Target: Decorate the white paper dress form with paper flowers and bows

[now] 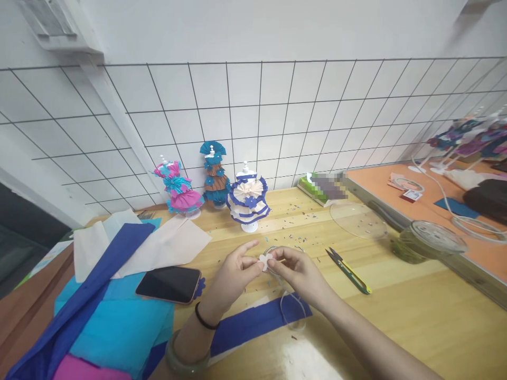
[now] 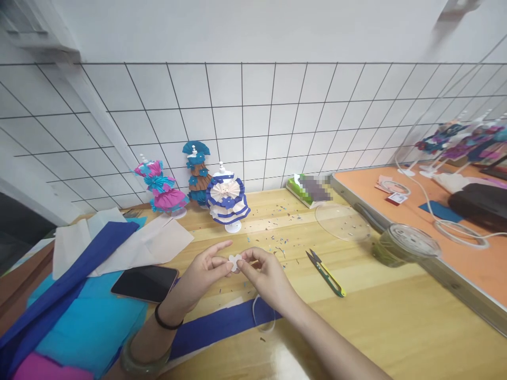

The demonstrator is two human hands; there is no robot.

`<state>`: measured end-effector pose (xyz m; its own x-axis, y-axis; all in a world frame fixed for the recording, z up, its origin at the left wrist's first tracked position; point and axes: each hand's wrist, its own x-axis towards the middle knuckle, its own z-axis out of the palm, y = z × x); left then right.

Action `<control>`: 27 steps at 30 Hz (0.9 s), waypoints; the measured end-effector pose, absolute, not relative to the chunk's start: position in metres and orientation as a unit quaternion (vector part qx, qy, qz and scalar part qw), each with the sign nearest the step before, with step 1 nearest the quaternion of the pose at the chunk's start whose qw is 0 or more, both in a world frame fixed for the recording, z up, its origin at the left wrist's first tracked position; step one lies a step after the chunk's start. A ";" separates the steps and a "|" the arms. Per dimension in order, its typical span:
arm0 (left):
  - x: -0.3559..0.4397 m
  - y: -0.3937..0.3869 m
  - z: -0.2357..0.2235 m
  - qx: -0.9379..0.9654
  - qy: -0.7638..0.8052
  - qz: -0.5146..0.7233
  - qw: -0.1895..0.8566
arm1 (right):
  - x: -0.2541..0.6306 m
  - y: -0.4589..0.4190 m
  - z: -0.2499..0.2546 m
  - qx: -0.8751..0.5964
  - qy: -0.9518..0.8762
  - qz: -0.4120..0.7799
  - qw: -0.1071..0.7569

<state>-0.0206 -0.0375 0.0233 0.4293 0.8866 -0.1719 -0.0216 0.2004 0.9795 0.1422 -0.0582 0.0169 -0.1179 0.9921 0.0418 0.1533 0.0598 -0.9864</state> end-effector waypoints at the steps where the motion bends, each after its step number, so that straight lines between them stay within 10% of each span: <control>1: -0.020 -0.038 0.025 0.528 0.409 0.349 0.658 | 0.143 -0.058 0.017 -0.492 -0.564 0.489 0.448; 27: -0.016 -0.036 0.026 0.496 0.453 0.396 0.626 | 0.136 -0.052 0.016 -0.445 -0.402 0.599 0.531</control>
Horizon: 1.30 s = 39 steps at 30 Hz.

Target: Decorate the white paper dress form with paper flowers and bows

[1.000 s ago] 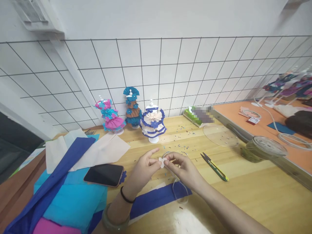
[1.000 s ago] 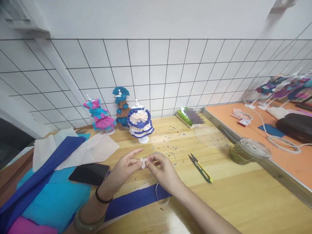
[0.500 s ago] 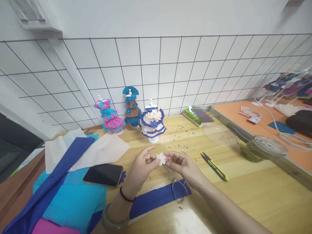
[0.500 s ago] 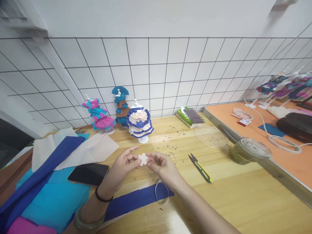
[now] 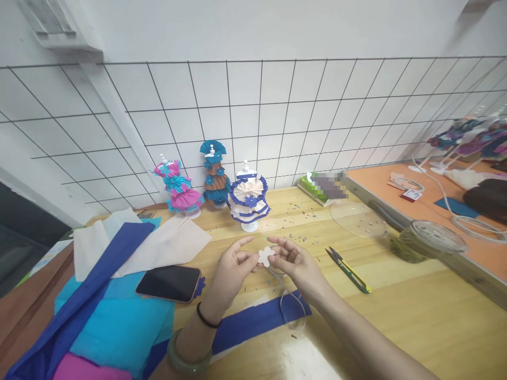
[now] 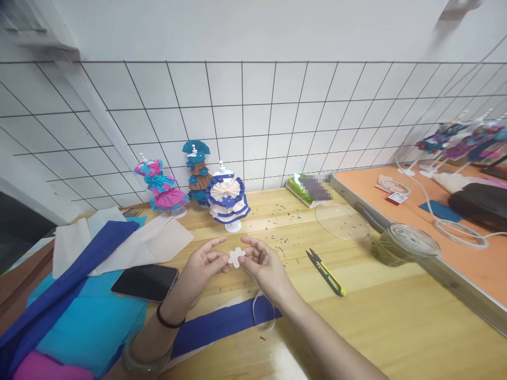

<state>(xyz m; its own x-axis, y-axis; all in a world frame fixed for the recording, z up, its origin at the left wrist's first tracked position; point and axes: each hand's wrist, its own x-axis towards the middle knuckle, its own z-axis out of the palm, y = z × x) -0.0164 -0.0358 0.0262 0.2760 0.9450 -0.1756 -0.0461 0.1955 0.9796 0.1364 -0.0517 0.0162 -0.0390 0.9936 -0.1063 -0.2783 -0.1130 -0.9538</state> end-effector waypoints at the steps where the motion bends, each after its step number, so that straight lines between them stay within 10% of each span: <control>1: -0.017 -0.035 0.026 0.493 0.458 0.397 0.624 | 0.137 -0.052 0.016 -0.446 -0.402 0.602 0.527; 39: -0.015 -0.033 0.018 0.481 0.423 0.436 0.632 | 0.136 -0.049 0.018 -0.447 -0.386 0.619 0.518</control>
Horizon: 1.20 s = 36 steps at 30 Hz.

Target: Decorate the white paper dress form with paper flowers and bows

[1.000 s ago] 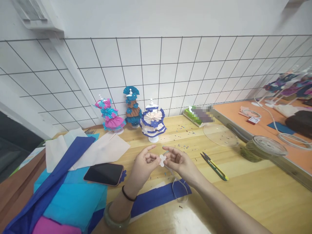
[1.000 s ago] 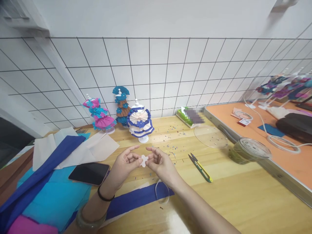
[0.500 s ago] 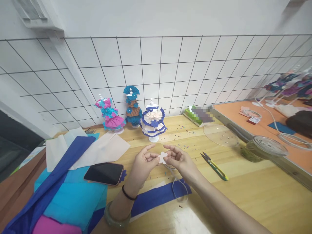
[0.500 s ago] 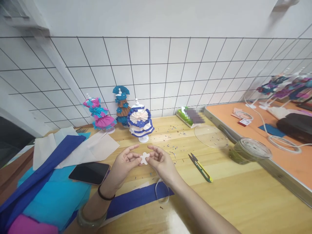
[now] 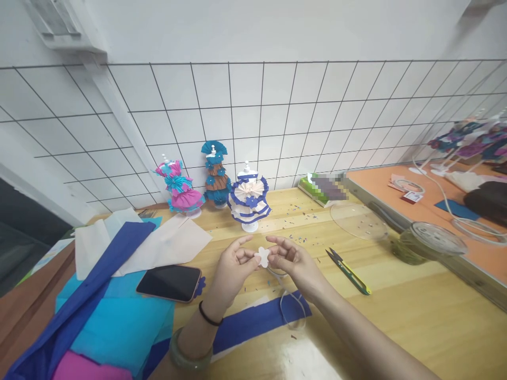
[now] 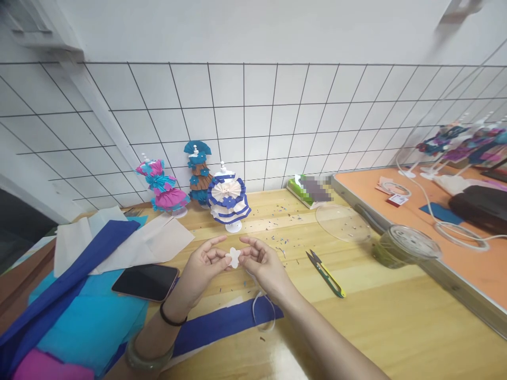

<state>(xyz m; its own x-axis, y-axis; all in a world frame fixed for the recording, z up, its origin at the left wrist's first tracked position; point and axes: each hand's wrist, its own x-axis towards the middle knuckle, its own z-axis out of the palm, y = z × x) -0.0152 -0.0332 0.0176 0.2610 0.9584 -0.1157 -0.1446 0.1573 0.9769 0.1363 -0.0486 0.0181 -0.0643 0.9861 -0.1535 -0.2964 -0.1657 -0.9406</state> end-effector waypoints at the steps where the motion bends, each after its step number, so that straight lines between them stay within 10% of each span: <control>1: -0.015 -0.033 0.017 0.481 0.425 0.436 0.631 | 0.136 -0.049 0.018 -0.448 -0.385 0.620 0.516; 36: -0.014 -0.036 0.023 0.476 0.427 0.468 0.610 | 0.126 -0.049 0.015 -0.451 -0.439 0.580 0.517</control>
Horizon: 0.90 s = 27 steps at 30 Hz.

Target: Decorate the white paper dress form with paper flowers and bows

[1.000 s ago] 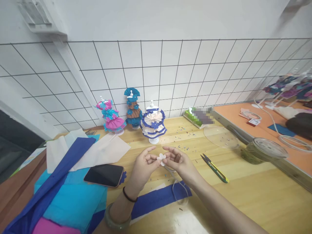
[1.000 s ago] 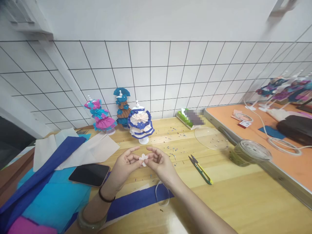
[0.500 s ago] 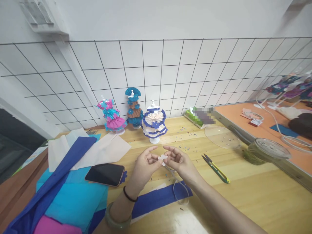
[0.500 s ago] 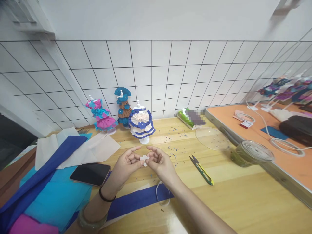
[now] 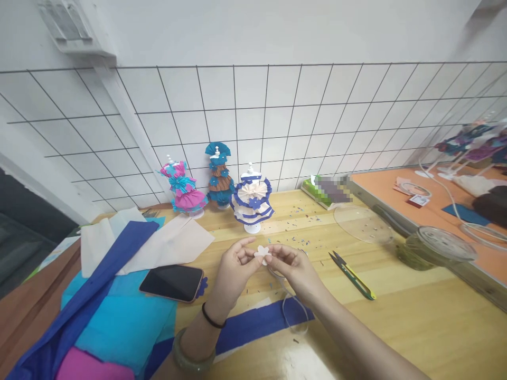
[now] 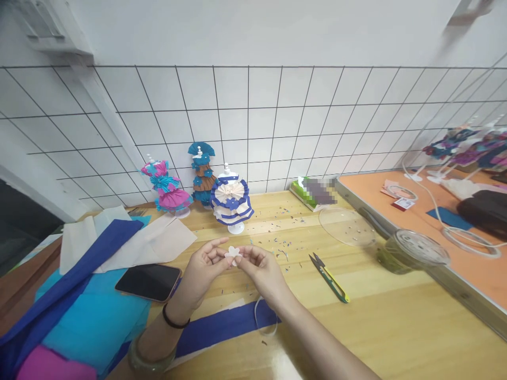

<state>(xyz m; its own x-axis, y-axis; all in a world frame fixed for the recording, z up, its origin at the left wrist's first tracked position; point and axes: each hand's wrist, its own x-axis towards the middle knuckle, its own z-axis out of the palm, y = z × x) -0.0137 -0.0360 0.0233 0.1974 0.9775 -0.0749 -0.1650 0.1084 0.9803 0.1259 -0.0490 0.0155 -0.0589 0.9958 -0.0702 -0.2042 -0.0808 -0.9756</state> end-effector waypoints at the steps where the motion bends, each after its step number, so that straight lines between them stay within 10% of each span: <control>1: -0.014 -0.036 0.023 0.474 0.426 0.468 0.613 | 0.126 -0.049 0.015 -0.450 -0.442 0.577 0.518; 27: -0.013 -0.037 0.019 0.468 0.400 0.441 0.653 | 0.127 -0.051 0.010 -0.463 -0.548 0.461 0.522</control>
